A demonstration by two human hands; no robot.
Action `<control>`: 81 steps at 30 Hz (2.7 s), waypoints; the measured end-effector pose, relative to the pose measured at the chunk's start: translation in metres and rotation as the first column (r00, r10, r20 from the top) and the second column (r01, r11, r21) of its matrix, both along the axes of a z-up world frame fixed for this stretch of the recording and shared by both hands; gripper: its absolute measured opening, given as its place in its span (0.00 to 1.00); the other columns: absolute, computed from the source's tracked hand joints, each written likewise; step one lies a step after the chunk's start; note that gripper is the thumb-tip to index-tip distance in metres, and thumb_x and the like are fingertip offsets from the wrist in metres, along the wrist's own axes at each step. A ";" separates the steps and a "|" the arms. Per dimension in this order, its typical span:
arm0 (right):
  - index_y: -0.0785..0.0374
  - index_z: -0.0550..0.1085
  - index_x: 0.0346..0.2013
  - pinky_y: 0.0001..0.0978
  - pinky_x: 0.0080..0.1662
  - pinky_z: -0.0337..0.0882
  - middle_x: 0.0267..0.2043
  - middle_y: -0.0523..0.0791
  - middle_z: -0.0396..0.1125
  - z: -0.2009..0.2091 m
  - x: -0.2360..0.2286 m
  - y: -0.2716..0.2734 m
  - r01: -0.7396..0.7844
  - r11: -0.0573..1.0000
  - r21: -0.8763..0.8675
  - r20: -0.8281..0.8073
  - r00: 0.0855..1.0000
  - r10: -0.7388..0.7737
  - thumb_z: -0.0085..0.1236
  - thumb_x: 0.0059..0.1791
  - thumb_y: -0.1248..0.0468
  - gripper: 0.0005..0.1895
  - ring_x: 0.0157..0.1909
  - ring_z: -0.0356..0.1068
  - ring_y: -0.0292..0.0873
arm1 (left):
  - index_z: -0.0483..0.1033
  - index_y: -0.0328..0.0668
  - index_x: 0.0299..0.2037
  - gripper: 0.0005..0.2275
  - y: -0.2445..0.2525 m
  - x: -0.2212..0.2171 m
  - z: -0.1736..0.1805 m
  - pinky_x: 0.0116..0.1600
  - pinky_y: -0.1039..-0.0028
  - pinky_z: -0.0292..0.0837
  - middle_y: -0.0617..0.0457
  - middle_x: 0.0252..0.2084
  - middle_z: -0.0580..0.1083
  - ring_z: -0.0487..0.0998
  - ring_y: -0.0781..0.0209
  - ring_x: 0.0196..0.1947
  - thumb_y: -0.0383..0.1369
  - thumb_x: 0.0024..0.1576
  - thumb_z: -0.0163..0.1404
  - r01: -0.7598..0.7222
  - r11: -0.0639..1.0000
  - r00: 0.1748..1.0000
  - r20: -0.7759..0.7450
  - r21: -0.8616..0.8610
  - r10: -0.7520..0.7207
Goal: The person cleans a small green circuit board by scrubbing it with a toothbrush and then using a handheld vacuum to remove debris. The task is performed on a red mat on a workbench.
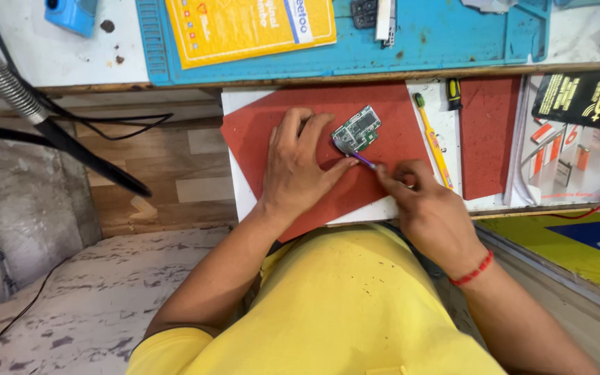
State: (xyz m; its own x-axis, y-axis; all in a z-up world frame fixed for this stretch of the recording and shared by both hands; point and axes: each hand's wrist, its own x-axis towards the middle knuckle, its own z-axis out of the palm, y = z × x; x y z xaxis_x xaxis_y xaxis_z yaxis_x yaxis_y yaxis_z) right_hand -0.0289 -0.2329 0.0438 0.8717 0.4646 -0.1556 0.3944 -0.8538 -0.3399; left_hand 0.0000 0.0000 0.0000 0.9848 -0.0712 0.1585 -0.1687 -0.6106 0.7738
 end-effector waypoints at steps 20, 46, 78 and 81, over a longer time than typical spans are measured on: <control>0.59 0.72 0.63 0.45 0.38 0.75 0.50 0.50 0.66 -0.011 0.004 -0.008 0.101 0.989 0.109 0.049 0.993 -0.107 0.54 0.44 0.75 0.31 0.40 0.73 0.52 | 0.79 0.37 0.45 0.20 -0.004 0.004 0.010 0.54 0.58 0.67 0.47 0.46 0.70 0.70 0.47 0.49 0.37 0.45 0.68 -0.002 0.998 0.992 0.124 0.063 -0.006; 0.59 0.75 0.61 0.45 0.34 0.74 0.50 0.49 0.66 -0.004 0.018 -0.006 -0.014 0.995 0.098 0.078 0.997 0.007 0.52 0.44 0.76 0.30 0.35 0.73 0.51 | 0.76 0.36 0.48 0.26 -0.006 0.001 0.006 0.55 0.60 0.71 0.45 0.50 0.68 0.72 0.46 0.51 0.35 0.42 0.73 -0.053 0.998 0.992 0.109 -0.021 0.055; 0.54 0.73 0.61 0.46 0.34 0.74 0.50 0.48 0.67 0.013 -0.001 -0.001 0.057 0.998 -0.008 -0.070 0.996 -0.058 0.54 0.44 0.75 0.30 0.35 0.73 0.52 | 0.76 0.36 0.49 0.29 0.000 0.004 0.004 0.54 0.62 0.72 0.45 0.50 0.67 0.72 0.47 0.51 0.35 0.38 0.74 -0.012 0.996 0.999 0.037 -0.090 0.016; 0.57 0.72 0.64 0.45 0.39 0.75 0.53 0.49 0.66 -0.001 0.022 0.007 -0.052 0.996 0.068 0.002 0.999 0.052 0.53 0.42 0.77 0.34 0.41 0.73 0.54 | 0.77 0.38 0.50 0.27 -0.001 0.000 0.000 0.56 0.62 0.72 0.46 0.50 0.67 0.73 0.48 0.51 0.34 0.40 0.74 -0.010 0.995 1.000 0.011 -0.098 0.012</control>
